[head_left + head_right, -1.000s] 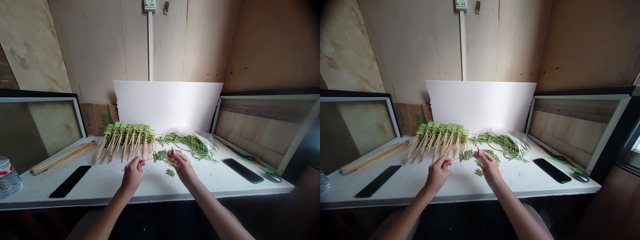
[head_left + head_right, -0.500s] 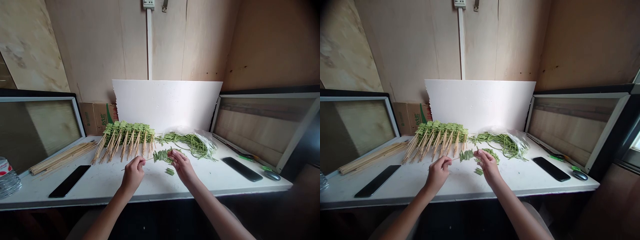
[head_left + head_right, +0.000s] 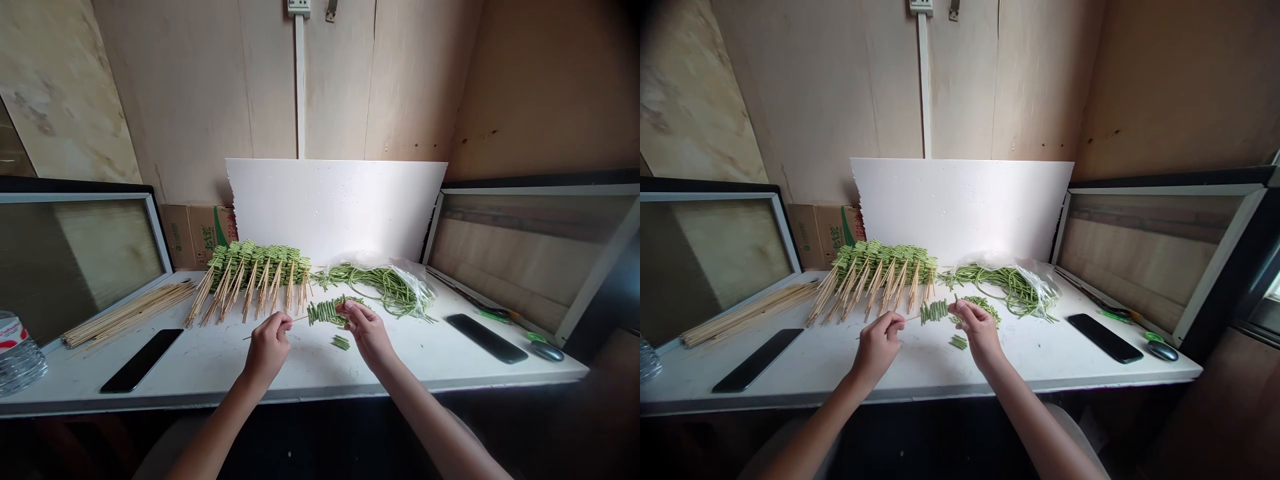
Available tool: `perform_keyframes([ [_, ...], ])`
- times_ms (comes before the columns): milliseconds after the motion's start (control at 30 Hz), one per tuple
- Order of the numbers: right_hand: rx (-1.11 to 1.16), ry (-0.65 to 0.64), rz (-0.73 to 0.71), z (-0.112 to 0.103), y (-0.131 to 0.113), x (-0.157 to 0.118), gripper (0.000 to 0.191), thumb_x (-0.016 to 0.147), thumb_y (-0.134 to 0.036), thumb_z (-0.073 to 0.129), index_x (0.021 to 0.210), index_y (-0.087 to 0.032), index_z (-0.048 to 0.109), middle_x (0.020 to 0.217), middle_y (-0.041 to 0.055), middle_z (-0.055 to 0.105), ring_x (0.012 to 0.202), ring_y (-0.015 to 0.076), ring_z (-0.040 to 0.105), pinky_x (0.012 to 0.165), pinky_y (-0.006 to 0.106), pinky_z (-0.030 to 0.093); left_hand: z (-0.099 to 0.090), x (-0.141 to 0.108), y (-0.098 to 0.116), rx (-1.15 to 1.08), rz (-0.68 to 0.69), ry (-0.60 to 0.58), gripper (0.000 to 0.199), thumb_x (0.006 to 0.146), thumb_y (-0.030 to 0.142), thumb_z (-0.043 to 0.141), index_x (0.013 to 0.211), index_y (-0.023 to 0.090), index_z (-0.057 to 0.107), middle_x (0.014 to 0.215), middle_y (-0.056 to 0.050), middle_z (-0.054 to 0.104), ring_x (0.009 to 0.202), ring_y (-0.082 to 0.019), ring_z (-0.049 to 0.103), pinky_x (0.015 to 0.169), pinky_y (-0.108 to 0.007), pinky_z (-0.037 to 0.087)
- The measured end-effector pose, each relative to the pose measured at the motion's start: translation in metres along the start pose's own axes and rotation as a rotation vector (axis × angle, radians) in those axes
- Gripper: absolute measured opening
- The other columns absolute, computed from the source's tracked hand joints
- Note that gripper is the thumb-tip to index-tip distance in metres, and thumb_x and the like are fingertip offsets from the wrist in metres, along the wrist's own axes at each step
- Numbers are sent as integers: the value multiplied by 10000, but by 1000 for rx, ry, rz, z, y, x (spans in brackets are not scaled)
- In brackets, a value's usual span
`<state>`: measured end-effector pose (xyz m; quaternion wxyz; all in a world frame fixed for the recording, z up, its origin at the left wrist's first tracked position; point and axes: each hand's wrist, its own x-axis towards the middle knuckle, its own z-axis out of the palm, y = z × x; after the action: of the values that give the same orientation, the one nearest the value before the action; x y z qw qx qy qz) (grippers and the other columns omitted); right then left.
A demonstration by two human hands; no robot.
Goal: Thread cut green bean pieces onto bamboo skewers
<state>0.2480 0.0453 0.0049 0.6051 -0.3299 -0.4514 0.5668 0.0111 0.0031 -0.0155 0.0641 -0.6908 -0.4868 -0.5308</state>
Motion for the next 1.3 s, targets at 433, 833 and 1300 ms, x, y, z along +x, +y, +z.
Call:
perform_keyframes([
  [433,-66,60,-112,3,4,-5,277,761,-456,827,913,-224,813,991,103,776,1037,307,689,670,326,559,5,-4,0,1,48,3,296,822,-33,441,872,211,601,778,-21,706,754,-171,719,668,-229,540],
  [833,-44,117,-39,10,18,-10,325,691,-465,878,898,-221,817,989,94,752,915,260,683,669,333,581,3,-3,5,66,142,23,362,797,-74,366,871,204,586,786,-35,703,810,-181,747,678,-250,579],
  [1300,-305,-92,105,4,-3,-7,316,717,-473,868,880,-208,812,1011,100,779,1019,284,700,684,318,595,-1,1,-10,142,188,22,395,791,-108,364,885,190,606,820,-48,715,833,-191,743,696,-282,616],
])
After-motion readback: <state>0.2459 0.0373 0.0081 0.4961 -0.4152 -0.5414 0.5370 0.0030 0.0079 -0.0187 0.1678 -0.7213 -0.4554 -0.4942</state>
